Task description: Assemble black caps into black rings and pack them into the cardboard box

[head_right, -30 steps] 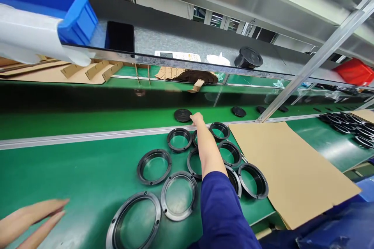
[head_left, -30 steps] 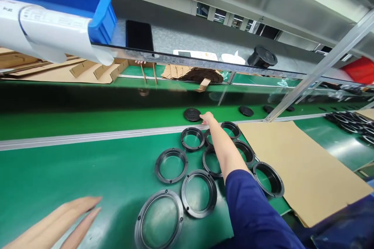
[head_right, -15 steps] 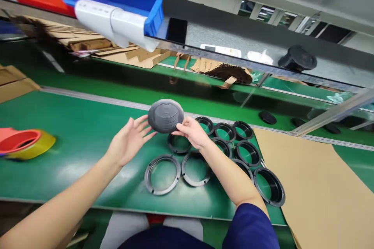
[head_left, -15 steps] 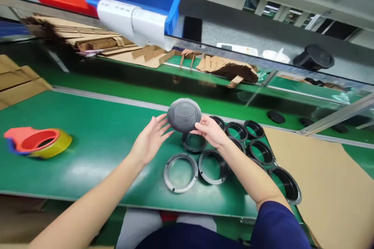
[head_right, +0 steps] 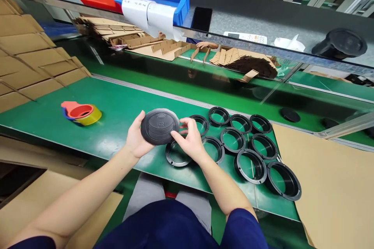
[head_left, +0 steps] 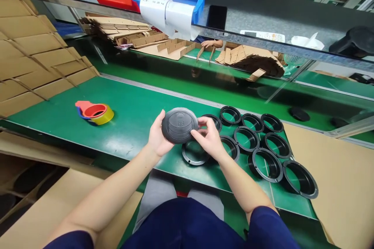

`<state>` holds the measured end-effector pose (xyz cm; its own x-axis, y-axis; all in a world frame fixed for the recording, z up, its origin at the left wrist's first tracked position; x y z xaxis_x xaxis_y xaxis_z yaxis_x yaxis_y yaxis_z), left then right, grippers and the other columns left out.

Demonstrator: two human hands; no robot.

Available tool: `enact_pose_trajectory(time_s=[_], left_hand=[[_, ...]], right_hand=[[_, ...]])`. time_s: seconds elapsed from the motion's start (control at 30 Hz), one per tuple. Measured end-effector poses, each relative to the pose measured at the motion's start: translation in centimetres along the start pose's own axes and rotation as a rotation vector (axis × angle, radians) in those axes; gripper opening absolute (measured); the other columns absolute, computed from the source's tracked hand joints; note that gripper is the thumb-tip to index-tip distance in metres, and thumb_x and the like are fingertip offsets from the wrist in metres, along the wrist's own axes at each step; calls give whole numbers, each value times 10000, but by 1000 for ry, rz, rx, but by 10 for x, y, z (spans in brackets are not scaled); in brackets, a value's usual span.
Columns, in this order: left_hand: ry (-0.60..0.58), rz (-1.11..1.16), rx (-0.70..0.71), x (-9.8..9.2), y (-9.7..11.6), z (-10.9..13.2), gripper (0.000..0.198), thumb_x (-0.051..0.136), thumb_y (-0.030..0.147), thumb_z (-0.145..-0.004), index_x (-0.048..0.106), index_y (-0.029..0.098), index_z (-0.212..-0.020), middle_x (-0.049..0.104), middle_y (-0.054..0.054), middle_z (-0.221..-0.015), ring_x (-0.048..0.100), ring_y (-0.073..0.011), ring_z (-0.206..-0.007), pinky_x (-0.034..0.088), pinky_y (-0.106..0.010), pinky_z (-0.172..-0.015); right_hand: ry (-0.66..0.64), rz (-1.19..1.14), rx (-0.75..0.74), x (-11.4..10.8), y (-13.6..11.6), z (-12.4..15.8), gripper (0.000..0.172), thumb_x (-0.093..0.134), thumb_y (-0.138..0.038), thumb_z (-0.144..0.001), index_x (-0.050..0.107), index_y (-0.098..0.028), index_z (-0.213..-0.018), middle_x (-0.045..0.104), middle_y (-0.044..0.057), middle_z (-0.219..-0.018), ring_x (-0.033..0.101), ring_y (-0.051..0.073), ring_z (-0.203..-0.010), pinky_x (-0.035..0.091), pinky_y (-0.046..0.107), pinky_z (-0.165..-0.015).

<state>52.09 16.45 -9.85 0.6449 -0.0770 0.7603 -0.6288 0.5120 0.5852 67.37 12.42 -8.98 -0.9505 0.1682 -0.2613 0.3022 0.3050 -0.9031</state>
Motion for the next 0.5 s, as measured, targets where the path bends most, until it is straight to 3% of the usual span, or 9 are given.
enact_pose_trajectory(time_s=[0.1,0.17,0.37,0.43,0.5], left_hand=[[24,-12,34,3,-11,2,533,412,511,-1036,767,114,-1037,767,-142,-1086,688,-322,-1153,553,-468,-1045],[48,-15,70,4,-17,1,481,459,491,-1018,771,125,-1035,771,-128,-1078,691,-319,-1146,555,-460,-1045],[82,-29,13,7,-37,-6,480,447,490,-1009,777,142,-993,777,-118,-1058,694,-328,-1143,569,-472,-1026],[77,-29,-21,9,-42,-9,519,415,508,-1019,772,132,-1025,770,-127,-1092,689,-333,-1154,568,-477,-1027],[80,-20,-22,11,-46,-11,529,404,501,-1024,765,115,-1037,764,-138,-1113,685,-331,-1163,562,-466,-1037]], right_hand=[[13,198,-188,8,-13,5,930,778,-583,-816,354,-172,-1534,361,206,-1560,409,342,-1423,420,561,-1178],[-29,236,-208,17,-12,7,1007,766,-552,-842,228,-186,-1610,335,192,-1599,333,326,-1484,345,559,-1236],[95,163,-127,4,0,8,541,465,-395,-1045,387,-240,-1558,499,119,-1501,474,245,-1388,393,464,-1213],[109,186,-108,1,3,10,506,386,-370,-1068,389,-249,-1559,512,114,-1481,484,230,-1374,396,453,-1210],[115,238,-101,2,6,12,586,451,-419,-1045,329,-241,-1590,474,134,-1490,450,250,-1398,385,474,-1217]])
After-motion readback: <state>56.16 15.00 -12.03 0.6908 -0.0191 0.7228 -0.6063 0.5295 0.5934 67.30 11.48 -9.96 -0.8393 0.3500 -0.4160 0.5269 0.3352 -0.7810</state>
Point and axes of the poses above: each hand's wrist, its own z-axis away from the middle knuckle, its own x-axis out of the palm, y = z × x, the point moved 8 cm from there along -z, towards the middle knuckle
